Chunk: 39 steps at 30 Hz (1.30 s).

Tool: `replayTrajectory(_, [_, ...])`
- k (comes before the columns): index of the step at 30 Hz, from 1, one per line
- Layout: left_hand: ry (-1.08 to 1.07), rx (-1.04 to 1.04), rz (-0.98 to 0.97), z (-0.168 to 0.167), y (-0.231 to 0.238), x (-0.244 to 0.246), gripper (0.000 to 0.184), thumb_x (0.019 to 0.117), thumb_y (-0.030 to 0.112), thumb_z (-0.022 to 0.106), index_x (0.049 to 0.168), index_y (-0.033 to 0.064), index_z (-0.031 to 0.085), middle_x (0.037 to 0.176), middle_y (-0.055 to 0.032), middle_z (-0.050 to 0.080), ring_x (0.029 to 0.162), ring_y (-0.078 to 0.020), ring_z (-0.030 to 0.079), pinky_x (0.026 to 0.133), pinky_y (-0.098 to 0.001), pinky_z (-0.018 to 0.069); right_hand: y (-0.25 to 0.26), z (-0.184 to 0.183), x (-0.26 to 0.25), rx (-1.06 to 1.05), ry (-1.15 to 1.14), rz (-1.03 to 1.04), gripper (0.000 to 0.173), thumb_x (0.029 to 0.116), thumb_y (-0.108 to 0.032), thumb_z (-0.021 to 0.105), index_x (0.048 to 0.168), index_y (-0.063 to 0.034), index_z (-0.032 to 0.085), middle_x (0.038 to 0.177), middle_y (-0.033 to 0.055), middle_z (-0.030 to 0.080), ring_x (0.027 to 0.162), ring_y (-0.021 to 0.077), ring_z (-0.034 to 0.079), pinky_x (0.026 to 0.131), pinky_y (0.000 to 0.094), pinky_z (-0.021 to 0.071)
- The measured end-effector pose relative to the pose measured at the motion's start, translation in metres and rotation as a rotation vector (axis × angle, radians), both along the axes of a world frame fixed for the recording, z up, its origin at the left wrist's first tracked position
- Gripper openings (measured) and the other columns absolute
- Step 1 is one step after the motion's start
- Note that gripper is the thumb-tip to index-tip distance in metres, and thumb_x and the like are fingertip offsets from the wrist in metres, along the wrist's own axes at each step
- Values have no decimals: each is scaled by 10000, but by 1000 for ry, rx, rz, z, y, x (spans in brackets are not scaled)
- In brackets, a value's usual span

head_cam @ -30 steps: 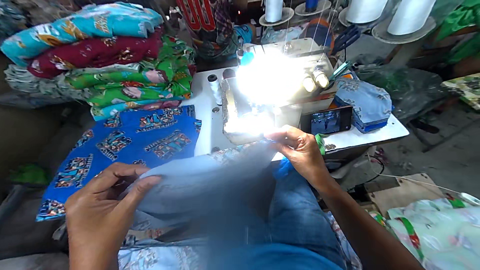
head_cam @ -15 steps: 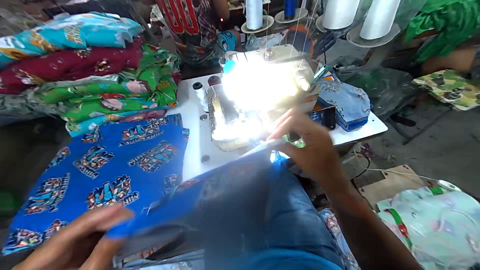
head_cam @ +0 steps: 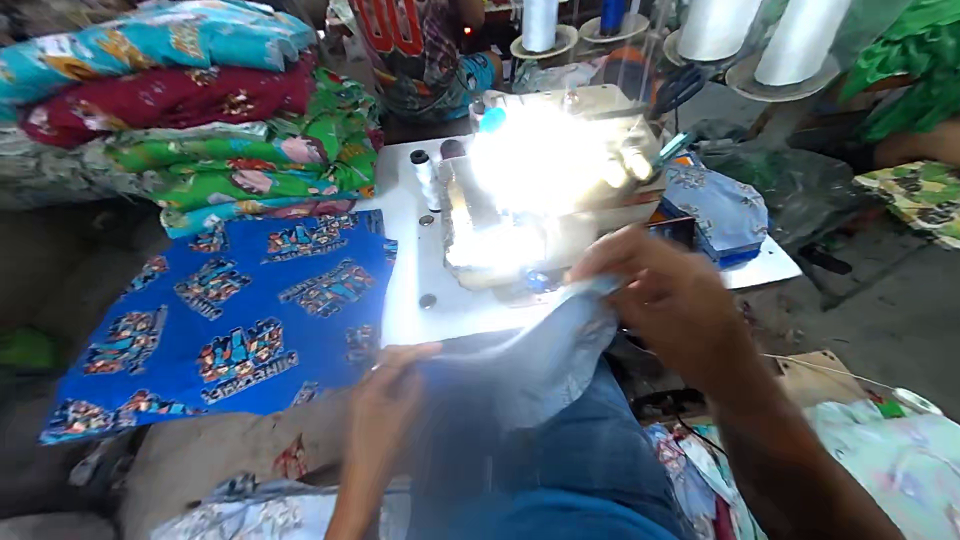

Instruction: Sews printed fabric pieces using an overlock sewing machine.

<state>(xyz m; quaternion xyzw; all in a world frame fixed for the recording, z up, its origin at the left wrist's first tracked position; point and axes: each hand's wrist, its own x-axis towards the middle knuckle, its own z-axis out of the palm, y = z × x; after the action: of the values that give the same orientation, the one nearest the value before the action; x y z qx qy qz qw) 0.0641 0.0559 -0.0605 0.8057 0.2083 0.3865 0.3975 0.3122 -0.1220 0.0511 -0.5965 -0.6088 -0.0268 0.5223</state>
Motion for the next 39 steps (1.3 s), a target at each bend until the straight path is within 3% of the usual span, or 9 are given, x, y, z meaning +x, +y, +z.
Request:
replayTrajectory(4, [36, -265, -7, -4, -26, 24, 176, 978, 125, 619, 1017, -27, 700, 984, 2, 686, 907, 40, 634, 835, -157, 534, -7, 8, 22, 87, 18, -85, 149, 1026, -142, 607, 1174, -134, 588, 1082, -128, 653, 981, -41, 639, 855, 156, 554])
replayTrajectory(9, [-53, -420, -86, -14, -40, 49, 118, 965, 51, 609, 1064, 38, 672, 906, 41, 681, 799, 24, 629, 751, -172, 537, -3, 2, 32, 113, 6, -176, 158, 1006, -106, 632, 1155, -108, 581, 1039, -122, 651, 937, -53, 641, 821, 127, 548])
replayTrajectory(12, [-115, -437, -110, -19, -43, 56, 165, 950, 7, 607, 1104, 32, 661, 941, 33, 675, 807, 13, 632, 764, -180, 548, -4, -5, 38, 152, 25, -157, 181, 997, -99, 648, 1172, -98, 600, 1081, -101, 667, 980, -8, 666, 861, 167, 572])
replayTrajectory(17, [-120, -363, -179, -27, -44, 59, 341, 900, 6, 706, 1227, 29, 612, 960, 11, 710, 822, -32, 676, 766, -208, 581, -5, -5, 38, 172, 49, -174, 183, 984, -83, 665, 1161, -80, 619, 1050, -90, 683, 929, -5, 672, 823, 158, 571])
replayTrajectory(23, [-153, 12, -81, -38, -42, 56, 108, 974, 39, 634, 1076, 19, 663, 1069, -68, 698, 987, -110, 685, 887, -283, 584, -6, -9, 42, 195, 69, -181, 183, 995, -96, 654, 1171, -58, 618, 1057, -58, 694, 937, 35, 690, 831, 195, 588])
replayTrajectory(26, [-160, 158, -43, -37, -39, 57, 120, 1000, 35, 590, 1052, 32, 699, 1104, -67, 706, 1067, -138, 658, 938, -294, 550, -7, -10, 41, 194, 66, -208, 192, 995, -110, 657, 1175, -56, 616, 1054, -59, 688, 926, 23, 682, 825, 192, 582])
replayTrajectory(34, [-161, -4, 61, -54, -37, 56, 120, 946, 28, 659, 1041, -3, 724, 1020, -68, 733, 946, -104, 706, 881, -282, 592, -2, -2, 14, 233, -8, -182, 148, 992, -103, 658, 1133, -118, 617, 1081, -140, 669, 978, -41, 651, 868, 157, 562])
replayTrajectory(36, [-165, -58, 75, -59, -35, 52, 120, 934, 10, 663, 1031, -38, 713, 1004, -68, 732, 925, -75, 701, 874, -246, 587, 3, -3, 3, 215, -1, -149, 103, 1007, -100, 631, 1104, -75, 609, 1077, -94, 660, 973, -45, 639, 852, 145, 554])
replayTrajectory(39, [-174, -134, 89, -61, -33, 44, 131, 927, -6, 661, 1043, -63, 684, 997, -26, 721, 916, -8, 675, 853, -187, 566, 15, -7, -16, 241, 97, -60, 90, 950, 22, 617, 1038, 34, 633, 1017, 26, 662, 831, -32, 617, 717, 110, 531])
